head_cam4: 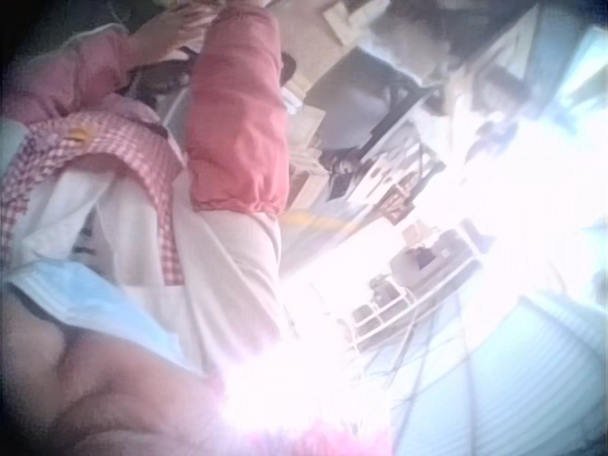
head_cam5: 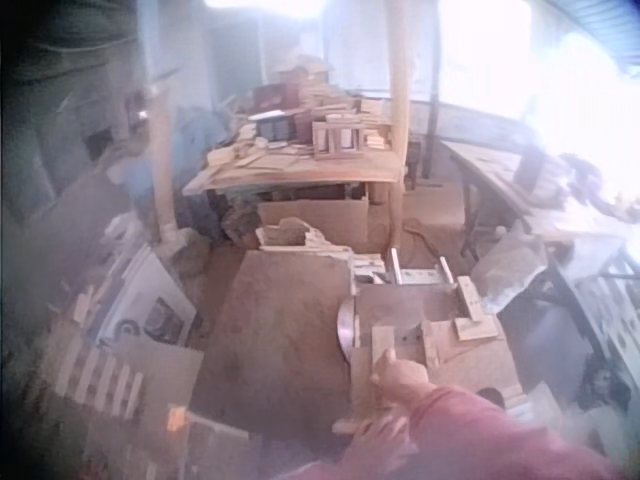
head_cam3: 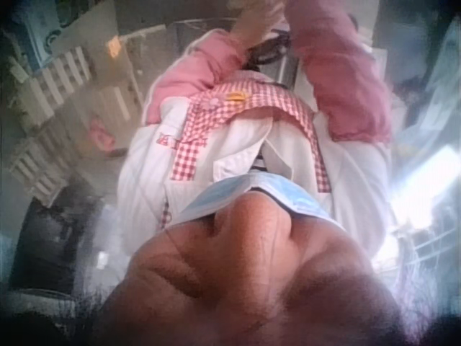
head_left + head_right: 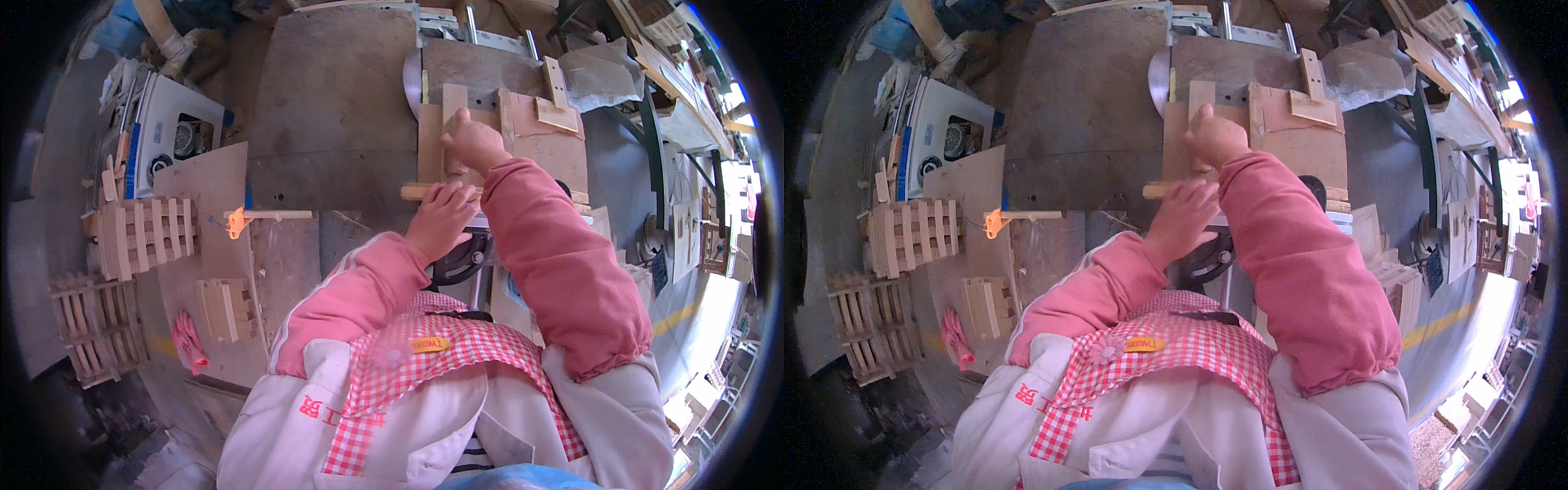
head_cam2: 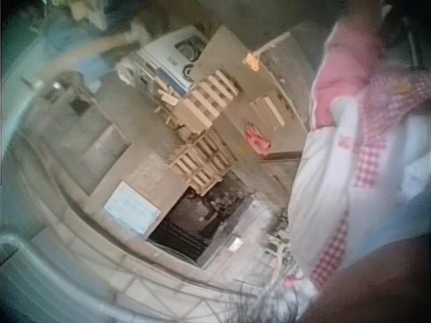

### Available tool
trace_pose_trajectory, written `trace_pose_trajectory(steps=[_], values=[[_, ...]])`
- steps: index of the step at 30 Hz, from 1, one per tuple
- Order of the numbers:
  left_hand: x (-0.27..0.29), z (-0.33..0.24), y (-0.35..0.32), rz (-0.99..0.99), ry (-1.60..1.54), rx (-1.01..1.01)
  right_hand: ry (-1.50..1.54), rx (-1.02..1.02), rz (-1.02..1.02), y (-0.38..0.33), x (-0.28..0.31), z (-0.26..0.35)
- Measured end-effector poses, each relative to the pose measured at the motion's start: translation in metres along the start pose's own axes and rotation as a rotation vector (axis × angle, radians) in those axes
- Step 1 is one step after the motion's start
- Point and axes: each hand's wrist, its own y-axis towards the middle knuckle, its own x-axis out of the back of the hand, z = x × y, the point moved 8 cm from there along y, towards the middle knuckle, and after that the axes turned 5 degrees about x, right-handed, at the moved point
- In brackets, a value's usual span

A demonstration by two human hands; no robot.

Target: The person assembles small wooden crates by hand, inserting slats into a jig and securing them with a clamp. They repeatedly pick up slats, align them, and fasten the crates, then place the finished units on a nearby table.

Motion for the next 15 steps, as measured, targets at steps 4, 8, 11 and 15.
trace_pose_trajectory(steps=[4, 8, 11, 15], values=[[-0.003, -0.021, -0.033, 0.026, -0.035, 0.007, 0.054, 0.056, 0.038, -0.038, -0.013, 0.002], [-0.005, -0.038, -0.06, 0.052, -0.06, 0.012, 0.108, 0.087, -0.022, -0.065, 0.015, -0.025], [-0.007, -0.048, -0.076, 0.067, -0.094, 0.032, 0.044, 0.044, -0.049, -0.086, 0.048, -0.077], [-0.005, -0.05, -0.087, 0.059, -0.237, 0.066, -0.165, 0.018, -0.029, -0.12, 0.064, -0.136]])
